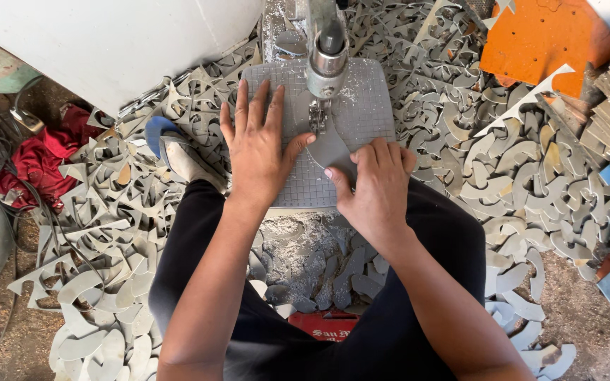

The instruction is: The person sits on the floor and repeatedly places curved gray shoe sole pieces under a vertical grinding tool. They guide each piece by hand, rotate it to grind the edges, then remove it and set it aside. The process is repeated for multiple pieces.

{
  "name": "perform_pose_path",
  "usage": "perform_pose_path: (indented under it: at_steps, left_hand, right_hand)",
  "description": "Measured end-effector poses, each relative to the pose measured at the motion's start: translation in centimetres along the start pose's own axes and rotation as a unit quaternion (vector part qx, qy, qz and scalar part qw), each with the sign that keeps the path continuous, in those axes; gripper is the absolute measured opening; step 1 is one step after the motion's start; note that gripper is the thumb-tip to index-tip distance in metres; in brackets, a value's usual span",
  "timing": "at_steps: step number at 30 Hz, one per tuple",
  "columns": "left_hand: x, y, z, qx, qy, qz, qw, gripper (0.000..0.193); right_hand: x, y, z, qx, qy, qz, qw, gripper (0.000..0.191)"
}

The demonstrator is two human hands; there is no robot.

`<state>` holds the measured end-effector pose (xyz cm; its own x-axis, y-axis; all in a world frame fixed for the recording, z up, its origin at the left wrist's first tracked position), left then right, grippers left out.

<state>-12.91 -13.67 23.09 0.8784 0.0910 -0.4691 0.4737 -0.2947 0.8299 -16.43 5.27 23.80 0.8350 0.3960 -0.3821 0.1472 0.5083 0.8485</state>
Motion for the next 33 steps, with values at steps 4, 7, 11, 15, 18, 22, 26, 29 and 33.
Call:
perform_pose_path:
  at_steps: [4, 7, 11, 15, 18, 22, 26, 29, 33]
  left_hand:
    - [0.6, 0.4, -1.4, 0.014, 0.033, 0.015, 0.999, 0.070]
    - [1.7, 0.4, -3.1, 0.022, -0.007, 0.027, 0.999, 0.070]
    - [2.0, 0.2, -3.4, -0.009, -0.014, 0.019, 1.000, 0.070]
    - [1.7, -0.1, -3.1, -0.002, -0.006, 0.030, 1.000, 0.072]
    - [1.6, -0.1, -2.7, 0.004, -0.001, 0.035, 0.999, 0.073]
    - [1.6, -0.1, -2.3, 0.016, -0.011, 0.037, 0.999, 0.072]
    - [1.4, 0.0, -2.0, 0.033, -0.012, 0.043, 0.998, 0.072]
    - [1.1, 0.1, -1.7, 0.041, -0.020, 0.055, 0.997, 0.072]
    - [0.8, 0.3, -1.2, 0.057, -0.034, 0.069, 0.995, 0.072]
  right_hand:
    - [-0.1, -0.2, 0.2, -0.003, -0.015, 0.008, 1.000, 0.037]
    - [-0.1, -0.3, 0.2, -0.010, -0.010, 0.001, 1.000, 0.036]
    - [0.0, -0.1, 0.0, -0.026, 0.014, 0.001, 1.000, 0.036]
    - [0.0, 0.8, -0.7, -0.049, 0.044, 0.039, 0.997, 0.038]
    - [0.2, 1.6, -1.4, -0.061, 0.061, 0.075, 0.993, 0.041]
    - [0.0, 2.1, -1.9, -0.066, 0.071, 0.105, 0.990, 0.048]
    - [-0.4, 2.1, -1.9, -0.053, 0.090, 0.119, 0.987, 0.050]
    - [-0.5, 1.9, -1.7, -0.046, 0.096, 0.116, 0.988, 0.051]
    - [-0.4, 1.4, -1.6, -0.045, 0.103, 0.101, 0.988, 0.053]
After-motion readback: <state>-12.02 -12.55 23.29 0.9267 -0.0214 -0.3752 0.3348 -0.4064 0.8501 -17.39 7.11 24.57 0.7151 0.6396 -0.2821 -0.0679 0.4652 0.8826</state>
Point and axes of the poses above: each hand's wrist, its own x-axis away from the middle knuckle, its own y-axis out of the back of the hand, z = x × y, the point moved 3 cm from there along -x, towards the middle knuckle, and after that the axes turned 14 degrees about -y, right-handed, at the moved point
